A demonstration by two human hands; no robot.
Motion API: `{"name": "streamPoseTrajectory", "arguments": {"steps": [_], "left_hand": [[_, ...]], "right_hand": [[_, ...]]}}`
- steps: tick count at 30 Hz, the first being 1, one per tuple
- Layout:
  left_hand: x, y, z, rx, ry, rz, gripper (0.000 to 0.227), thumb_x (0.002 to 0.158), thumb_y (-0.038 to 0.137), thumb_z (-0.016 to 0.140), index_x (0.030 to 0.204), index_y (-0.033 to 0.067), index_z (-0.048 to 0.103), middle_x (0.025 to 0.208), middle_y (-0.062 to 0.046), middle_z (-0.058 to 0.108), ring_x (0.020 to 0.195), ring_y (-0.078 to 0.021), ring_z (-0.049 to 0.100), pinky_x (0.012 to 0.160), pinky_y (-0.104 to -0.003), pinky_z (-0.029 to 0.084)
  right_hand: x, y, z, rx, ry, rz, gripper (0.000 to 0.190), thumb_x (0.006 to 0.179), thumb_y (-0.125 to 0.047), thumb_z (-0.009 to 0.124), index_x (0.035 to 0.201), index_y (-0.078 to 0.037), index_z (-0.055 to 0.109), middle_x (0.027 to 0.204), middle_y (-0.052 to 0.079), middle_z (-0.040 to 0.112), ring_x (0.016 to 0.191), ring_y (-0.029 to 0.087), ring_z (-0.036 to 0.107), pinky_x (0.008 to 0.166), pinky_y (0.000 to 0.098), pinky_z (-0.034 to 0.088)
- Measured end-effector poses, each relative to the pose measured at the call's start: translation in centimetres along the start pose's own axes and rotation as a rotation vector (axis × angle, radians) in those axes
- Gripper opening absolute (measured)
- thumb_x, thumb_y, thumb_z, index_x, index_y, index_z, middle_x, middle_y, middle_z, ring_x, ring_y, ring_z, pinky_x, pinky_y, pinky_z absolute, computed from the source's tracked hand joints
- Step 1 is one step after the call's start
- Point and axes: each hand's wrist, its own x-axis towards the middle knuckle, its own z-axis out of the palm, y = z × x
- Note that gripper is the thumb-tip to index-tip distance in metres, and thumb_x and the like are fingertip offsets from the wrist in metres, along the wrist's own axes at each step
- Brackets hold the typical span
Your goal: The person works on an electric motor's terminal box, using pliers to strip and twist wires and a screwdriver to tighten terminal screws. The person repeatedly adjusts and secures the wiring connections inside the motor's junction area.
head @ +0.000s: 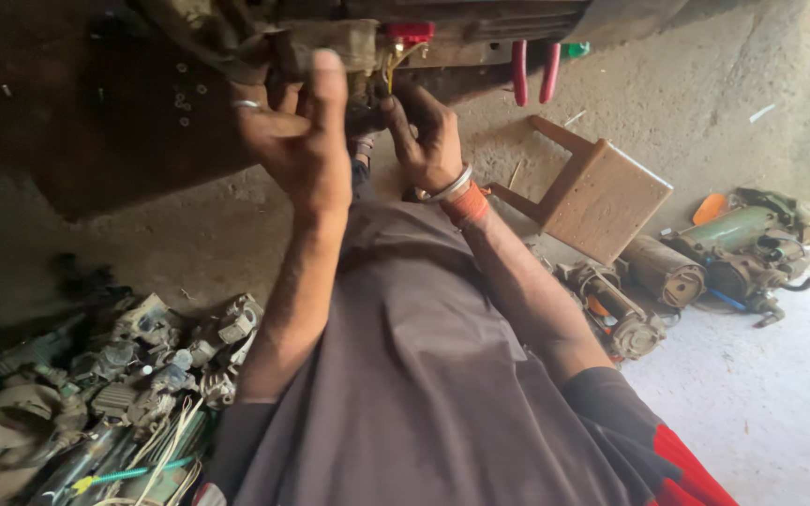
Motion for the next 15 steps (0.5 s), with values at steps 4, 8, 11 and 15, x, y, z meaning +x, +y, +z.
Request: {"name": "streamPoseTrajectory", "arguments": {"steps": [4,8,11,15], "left_hand": [[-0.2,-1.6,-0.4,-0.002,-0.001,-0.049,0.061,0.106,0.025,0.081,0.147,0.0001,0.044,0.14,-0.016,0.06,0.127,-0.0205,0.06,0.115,-0.035,0.051],[0.3,-3.1,-1.4,-0.264,0.087,-0.284,0.07,0.095,0.033,0.077,0.144,0.0044,0.036,0.134,-0.018,0.06,0.119,-0.0291,0.066,0.105,-0.045,0.058],[1.1,-3.6,-3.3,-0.606,0.013,-0.534,0.071,0.095,0.041,0.071,0.142,-0.005,0.046,0.129,-0.022,0.061,0.113,-0.0357,0.067,0.1,-0.048,0.057],[0.2,-5.4,-3.3,-0.649,-0.026,-0.518,0.065,0.096,0.041,0.069,0.14,-0.0004,0.046,0.128,-0.016,0.063,0.116,-0.0293,0.068,0.103,-0.042,0.057]], "right_hand": [[-0.7,-0.3,-0.7,0.116,-0.014,0.105,0.027,0.107,-0.022,0.061,0.118,0.002,0.067,0.09,0.004,0.069,0.079,0.009,0.064,0.072,0.027,0.054],[-1.6,0.1,-1.3,0.035,0.044,0.05,0.027,0.108,-0.022,0.063,0.117,0.003,0.068,0.089,0.004,0.069,0.083,0.009,0.064,0.075,0.0257,0.053],[-1.9,0.9,-1.8,0.177,0.015,0.116,0.028,0.109,-0.023,0.063,0.117,0.002,0.068,0.087,0.002,0.061,0.08,0.009,0.055,0.072,0.0259,0.048],[-1.6,1.7,-2.6,0.449,-0.101,0.324,0.026,0.108,-0.025,0.066,0.115,0.0,0.065,0.092,0.006,0.067,0.081,0.013,0.062,0.073,0.0306,0.052]]}}
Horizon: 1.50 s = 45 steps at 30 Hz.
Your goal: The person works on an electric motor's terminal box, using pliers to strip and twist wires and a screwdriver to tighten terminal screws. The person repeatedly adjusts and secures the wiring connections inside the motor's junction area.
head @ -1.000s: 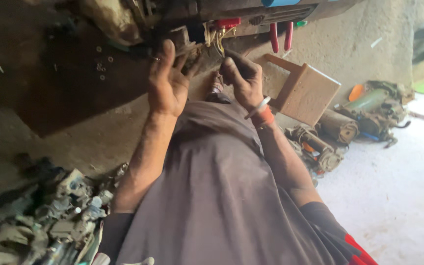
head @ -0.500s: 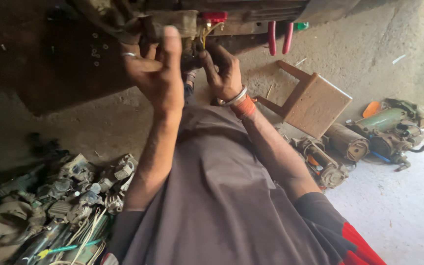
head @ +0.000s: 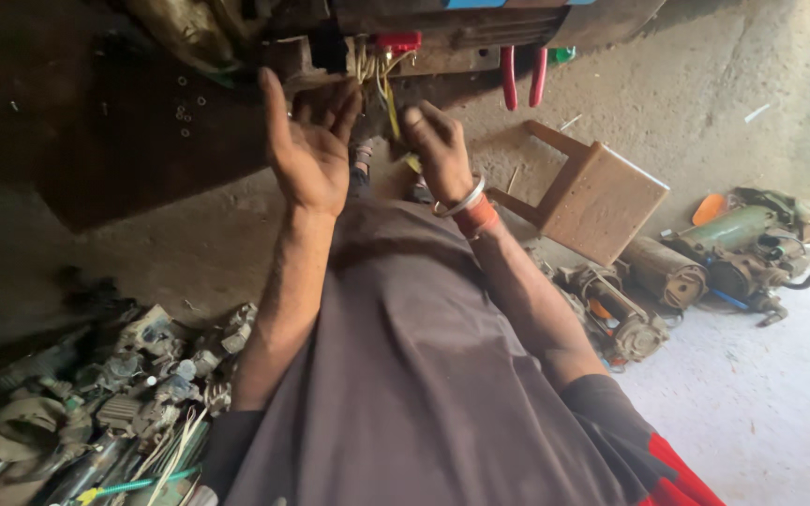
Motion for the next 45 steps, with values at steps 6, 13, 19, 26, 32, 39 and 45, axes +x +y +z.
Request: {"name": "streamPoseTrajectory", "arguments": {"steps": [6,13,19,26,32,39,45], "left_hand": [[0.2,-0.6,0.8,0.746,0.075,0.251,0.056,0.102,0.039,0.078,0.128,-0.0073,0.059,0.114,-0.011,0.072,0.106,-0.015,0.066,0.094,-0.03,0.054],[0.0,1.7,2.3,0.946,0.085,0.217,0.048,0.092,0.042,0.079,0.097,-0.0055,0.077,0.085,-0.005,0.076,0.075,-0.01,0.069,0.066,-0.025,0.056],[-1.0,2.8,2.9,0.822,-0.144,0.453,0.062,0.098,0.035,0.083,0.136,-0.002,0.051,0.126,-0.013,0.063,0.117,-0.0188,0.065,0.103,-0.031,0.058],[-2.2,2.2,6.0,1.048,-0.059,0.608,0.087,0.09,0.028,0.088,0.155,0.0024,0.036,0.133,-0.011,0.044,0.124,-0.0233,0.058,0.101,-0.036,0.063],[-1.7,0.7,8.6,0.731,-0.08,0.626,0.082,0.096,0.028,0.09,0.155,0.0092,0.035,0.144,-0.006,0.037,0.133,-0.0201,0.051,0.112,-0.038,0.057],[-1.4,0.6,8.2,1.4,-0.012,1.014,0.089,0.091,0.037,0.095,0.157,0.0179,0.039,0.122,-0.008,0.042,0.112,-0.0196,0.046,0.097,-0.034,0.044],[-0.5,-0.8,8.8,1.564,-0.04,1.178,0.102,0.079,0.043,0.099,0.159,0.0255,0.038,0.12,-0.01,0.039,0.114,-0.0248,0.041,0.095,-0.035,0.044]], "right_hand": [[2.4,-1.2,1.1,0.188,-0.122,-0.086,0.054,0.101,-0.016,0.073,0.146,-0.001,0.047,0.131,0.009,0.064,0.12,0.016,0.061,0.1,0.0333,0.054],[3.9,-1.0,3.1,-0.014,0.026,-0.228,0.032,0.1,-0.002,0.075,0.128,0.005,0.061,0.117,0.008,0.073,0.108,0.013,0.067,0.099,0.0317,0.057],[4.4,0.5,3.7,0.103,0.064,-0.251,0.023,0.103,0.001,0.072,0.124,0.005,0.064,0.112,0.005,0.072,0.103,0.012,0.066,0.093,0.0297,0.057],[4.5,2.1,3.6,0.14,0.059,-0.307,0.031,0.101,-0.003,0.069,0.131,0.003,0.06,0.122,0.004,0.071,0.113,0.011,0.065,0.103,0.0296,0.054],[4.1,1.6,3.1,0.1,0.059,-0.271,0.034,0.1,-0.01,0.076,0.128,0.003,0.063,0.117,0.004,0.072,0.109,0.01,0.065,0.099,0.0303,0.056],[2.7,1.2,1.3,-0.219,0.188,-0.158,0.044,0.095,-0.021,0.081,0.127,0.004,0.066,0.108,0.009,0.074,0.098,0.012,0.067,0.088,0.0309,0.059],[3.4,3.6,1.9,-0.832,0.448,-0.814,0.08,0.092,-0.02,0.081,0.136,0.02,0.028,0.126,0.031,0.057,0.114,0.036,0.06,0.095,0.0452,0.046]]}}
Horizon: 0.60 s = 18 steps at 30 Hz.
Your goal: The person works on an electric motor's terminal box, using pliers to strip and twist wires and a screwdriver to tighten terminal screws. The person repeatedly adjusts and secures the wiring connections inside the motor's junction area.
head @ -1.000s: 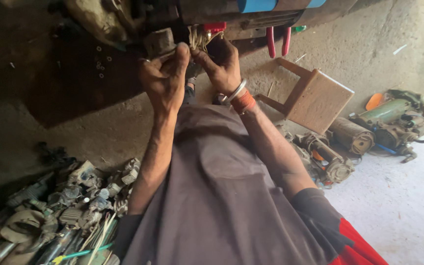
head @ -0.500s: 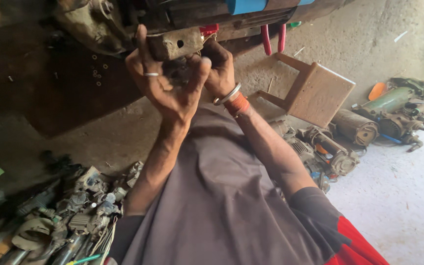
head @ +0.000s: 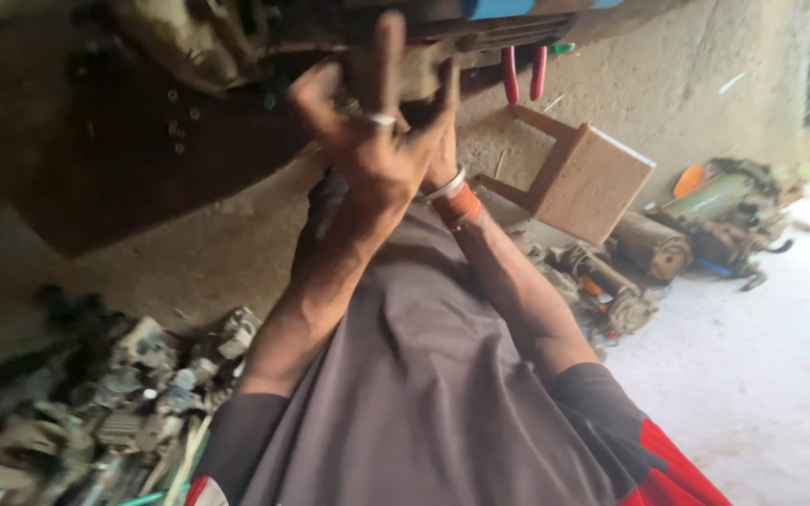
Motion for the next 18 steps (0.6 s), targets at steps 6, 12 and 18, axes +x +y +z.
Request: {"name": "streamPoseTrajectory", "arguments": {"steps": [6,12,18], "left_hand": [[-0.5,-1.8,-1.8,-0.226,-0.106,-0.111,0.108,0.081,0.051,0.098,0.158,0.0193,0.03,0.125,-0.013,0.045,0.114,-0.0247,0.048,0.099,-0.039,0.048],[-4.2,-6.6,-1.0,-0.497,-0.138,-0.193,0.068,0.093,0.023,0.089,0.148,0.0073,0.051,0.143,-0.012,0.056,0.131,-0.026,0.059,0.112,-0.037,0.051],[-7.5,-6.1,3.4,-0.916,-0.078,-0.563,0.032,0.108,0.01,0.073,0.139,0.0058,0.066,0.134,-0.006,0.072,0.122,-0.0175,0.072,0.105,-0.031,0.06]], "right_hand": [[3.0,-2.1,-5.3,0.222,-0.311,0.443,0.045,0.096,-0.016,0.082,0.131,0.004,0.063,0.12,0.015,0.075,0.107,0.024,0.076,0.092,0.0362,0.063],[6.2,-11.1,-9.1,-0.034,-0.124,0.08,0.059,0.102,-0.005,0.08,0.15,0.0,0.047,0.142,0.014,0.057,0.123,0.023,0.063,0.1,0.0317,0.061],[11.1,-14.3,-8.2,-0.37,-0.279,-0.192,0.055,0.096,-0.002,0.095,0.142,-0.007,0.067,0.141,0.015,0.056,0.126,0.028,0.062,0.1,0.0334,0.06]]}}
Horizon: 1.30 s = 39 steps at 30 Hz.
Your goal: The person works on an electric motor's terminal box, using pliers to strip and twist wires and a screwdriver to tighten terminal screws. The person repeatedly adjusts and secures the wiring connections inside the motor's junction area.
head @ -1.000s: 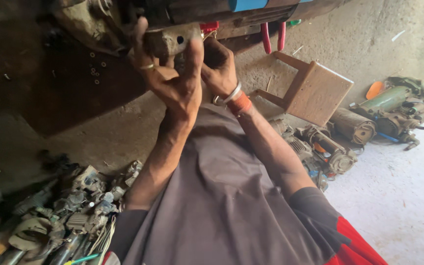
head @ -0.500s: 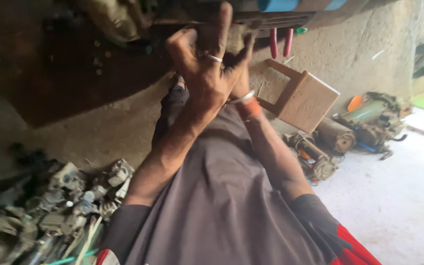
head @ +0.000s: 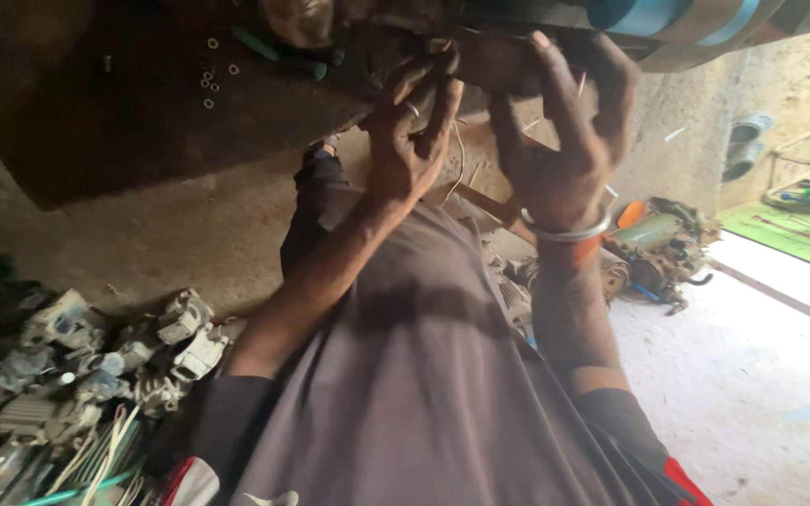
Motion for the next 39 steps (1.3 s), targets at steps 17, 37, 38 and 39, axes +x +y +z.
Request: {"name": "streamPoseTrajectory", "arguments": {"steps": [17,37,38,39], "left_hand": [[1.7,3.2,0.1,0.1,0.129,-0.066,0.015,0.095,0.011,0.08,0.109,0.0076,0.076,0.112,-0.007,0.076,0.108,-0.018,0.074,0.102,-0.032,0.058],[2.3,1.6,-1.2,0.471,-0.169,0.156,0.038,0.09,0.019,0.085,0.126,0.0153,0.072,0.131,-0.008,0.065,0.115,-0.0187,0.065,0.097,-0.032,0.058],[2.4,1.3,-1.2,0.494,-0.196,0.153,0.038,0.092,0.018,0.086,0.127,0.0152,0.073,0.132,-0.006,0.065,0.113,-0.0166,0.066,0.096,-0.032,0.057],[2.4,1.0,-1.2,0.483,-0.141,0.193,0.036,0.09,0.019,0.086,0.124,0.0166,0.074,0.13,-0.003,0.066,0.115,-0.0164,0.066,0.098,-0.032,0.057]], "right_hand": [[1.7,1.2,-0.7,-0.046,-0.06,-0.14,0.047,0.086,-0.005,0.099,0.124,-0.004,0.07,0.114,0.014,0.071,0.109,0.032,0.068,0.095,0.0421,0.057],[0.1,-0.3,3.5,-0.211,0.125,-0.143,0.071,0.081,-0.022,0.104,0.129,-0.006,0.054,0.12,0.011,0.06,0.124,0.029,0.049,0.105,0.0471,0.049],[-0.1,-0.3,3.8,-0.221,0.144,-0.115,0.071,0.082,-0.023,0.104,0.129,-0.007,0.054,0.122,0.01,0.058,0.125,0.028,0.049,0.107,0.0473,0.048],[-0.4,-0.4,4.0,-0.23,0.164,-0.087,0.071,0.082,-0.024,0.104,0.13,-0.008,0.053,0.123,0.009,0.055,0.127,0.028,0.048,0.109,0.0474,0.046]]}}
